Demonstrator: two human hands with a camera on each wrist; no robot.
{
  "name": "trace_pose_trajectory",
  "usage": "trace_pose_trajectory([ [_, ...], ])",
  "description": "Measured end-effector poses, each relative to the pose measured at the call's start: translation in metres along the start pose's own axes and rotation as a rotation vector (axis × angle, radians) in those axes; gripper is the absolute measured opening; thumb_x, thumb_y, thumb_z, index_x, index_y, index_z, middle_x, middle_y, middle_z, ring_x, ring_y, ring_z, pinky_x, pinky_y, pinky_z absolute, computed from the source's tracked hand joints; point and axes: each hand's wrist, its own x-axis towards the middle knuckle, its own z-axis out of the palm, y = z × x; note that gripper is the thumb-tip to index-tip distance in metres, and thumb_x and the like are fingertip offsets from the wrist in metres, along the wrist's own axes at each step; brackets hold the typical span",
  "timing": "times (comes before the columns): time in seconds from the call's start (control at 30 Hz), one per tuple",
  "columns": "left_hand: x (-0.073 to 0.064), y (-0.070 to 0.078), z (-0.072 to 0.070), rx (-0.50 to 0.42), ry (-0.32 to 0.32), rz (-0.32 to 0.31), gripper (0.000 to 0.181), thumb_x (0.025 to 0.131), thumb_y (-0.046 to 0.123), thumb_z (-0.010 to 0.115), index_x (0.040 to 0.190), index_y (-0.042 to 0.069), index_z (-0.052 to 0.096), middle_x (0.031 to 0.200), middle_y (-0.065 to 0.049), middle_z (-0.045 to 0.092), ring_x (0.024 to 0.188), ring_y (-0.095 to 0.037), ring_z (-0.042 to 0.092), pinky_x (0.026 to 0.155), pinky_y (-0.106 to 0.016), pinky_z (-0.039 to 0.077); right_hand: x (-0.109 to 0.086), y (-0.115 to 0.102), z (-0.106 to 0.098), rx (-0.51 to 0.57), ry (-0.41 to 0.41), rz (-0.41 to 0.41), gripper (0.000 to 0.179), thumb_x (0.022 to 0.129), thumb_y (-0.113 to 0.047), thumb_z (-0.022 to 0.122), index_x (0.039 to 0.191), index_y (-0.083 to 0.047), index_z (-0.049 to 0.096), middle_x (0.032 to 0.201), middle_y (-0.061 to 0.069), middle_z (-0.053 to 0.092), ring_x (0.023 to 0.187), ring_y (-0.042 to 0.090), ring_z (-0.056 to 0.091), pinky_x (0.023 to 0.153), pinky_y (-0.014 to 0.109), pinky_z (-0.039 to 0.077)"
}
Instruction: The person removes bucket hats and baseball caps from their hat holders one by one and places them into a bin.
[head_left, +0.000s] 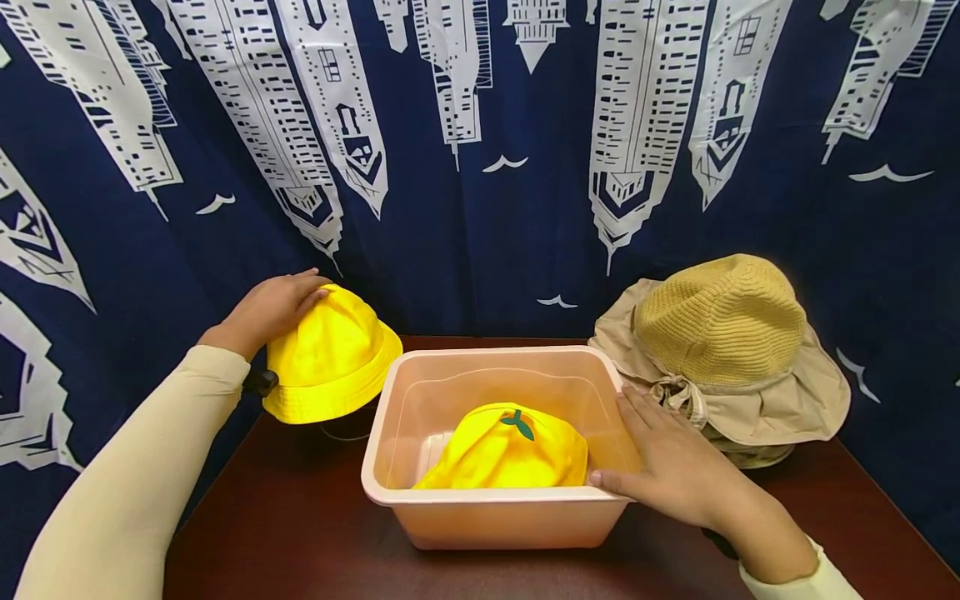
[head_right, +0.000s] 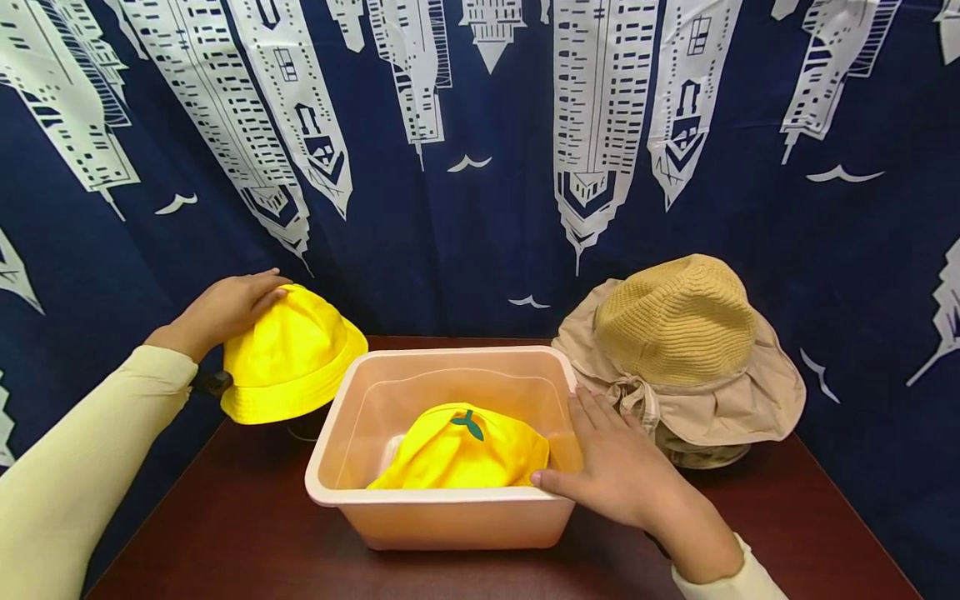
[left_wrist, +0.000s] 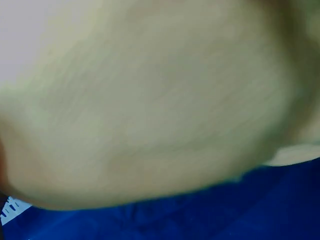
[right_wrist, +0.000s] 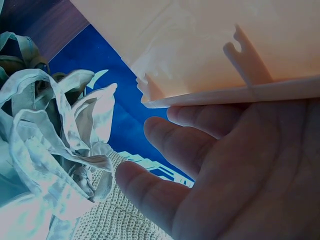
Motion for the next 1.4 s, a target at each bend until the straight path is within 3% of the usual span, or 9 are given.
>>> trace_pose_trajectory([
  [0.3,-0.003,-0.003,0.013,0.027,0.089,0.056,0.039,0.106,0.023,0.048,0.139,0.004,0.056,0.145,-0.023,0.048,0.134,-0.043,0.043,0.11,-0.059,0.032,0.0,0.0,0.0,0.021,0.014,0.002,0.107,0.084,-0.073,0.056,0.151,0.007,0.031,0.159,0.024,0.026,0.144,0.042,0.026,0.111,0.065,0.024],
  [0.47,-0.005,-0.005,0.021,0.02,0.175,0.074,0.036,0.105,0.022,0.05,0.135,0.005,0.06,0.14,-0.021,0.055,0.131,-0.041,0.048,0.11,-0.057,0.034,-0.001,-0.001,0.001,0.022,0.018,-0.005,0.107,0.085,-0.073,0.056,0.151,0.007,0.031,0.159,0.023,0.026,0.144,0.042,0.027,0.111,0.064,0.025],
  [0.7,-0.01,-0.003,0.027,0.064,0.268,0.126,0.034,0.103,0.017,0.054,0.131,0.001,0.061,0.131,-0.017,0.062,0.138,-0.034,0.042,0.119,-0.05,0.018,-0.002,0.0,0.003,0.022,0.031,-0.011,0.106,0.085,-0.072,0.057,0.151,0.007,0.032,0.158,0.023,0.026,0.144,0.042,0.027,0.11,0.064,0.026],
  [0.97,-0.014,-0.003,0.032,0.052,0.372,0.104,0.034,0.103,0.017,0.054,0.131,0.0,0.062,0.129,-0.017,0.064,0.136,-0.034,0.044,0.12,-0.047,0.016,-0.001,-0.001,0.003,0.021,0.034,-0.019,0.105,0.085,-0.07,0.058,0.151,0.008,0.032,0.158,0.024,0.026,0.143,0.043,0.028,0.109,0.064,0.028],
  [1.23,-0.017,-0.004,0.04,0.086,0.534,0.14,0.031,0.099,0.013,0.06,0.128,0.001,0.063,0.128,-0.016,0.065,0.133,-0.034,0.049,0.12,-0.045,0.018,0.0,0.0,0.002,0.014,0.026,-0.017,0.105,0.085,-0.07,0.058,0.151,0.007,0.032,0.158,0.024,0.026,0.143,0.043,0.028,0.109,0.064,0.027],
  [1.4,-0.017,-0.001,0.039,0.078,0.557,0.135,0.031,0.099,0.012,0.059,0.128,0.0,0.063,0.125,-0.017,0.066,0.132,-0.033,0.05,0.12,-0.045,0.019,0.0,0.0,0.003,0.015,0.036,-0.019,0.105,0.085,-0.07,0.059,0.15,0.008,0.032,0.158,0.024,0.027,0.142,0.043,0.029,0.109,0.064,0.027],
])
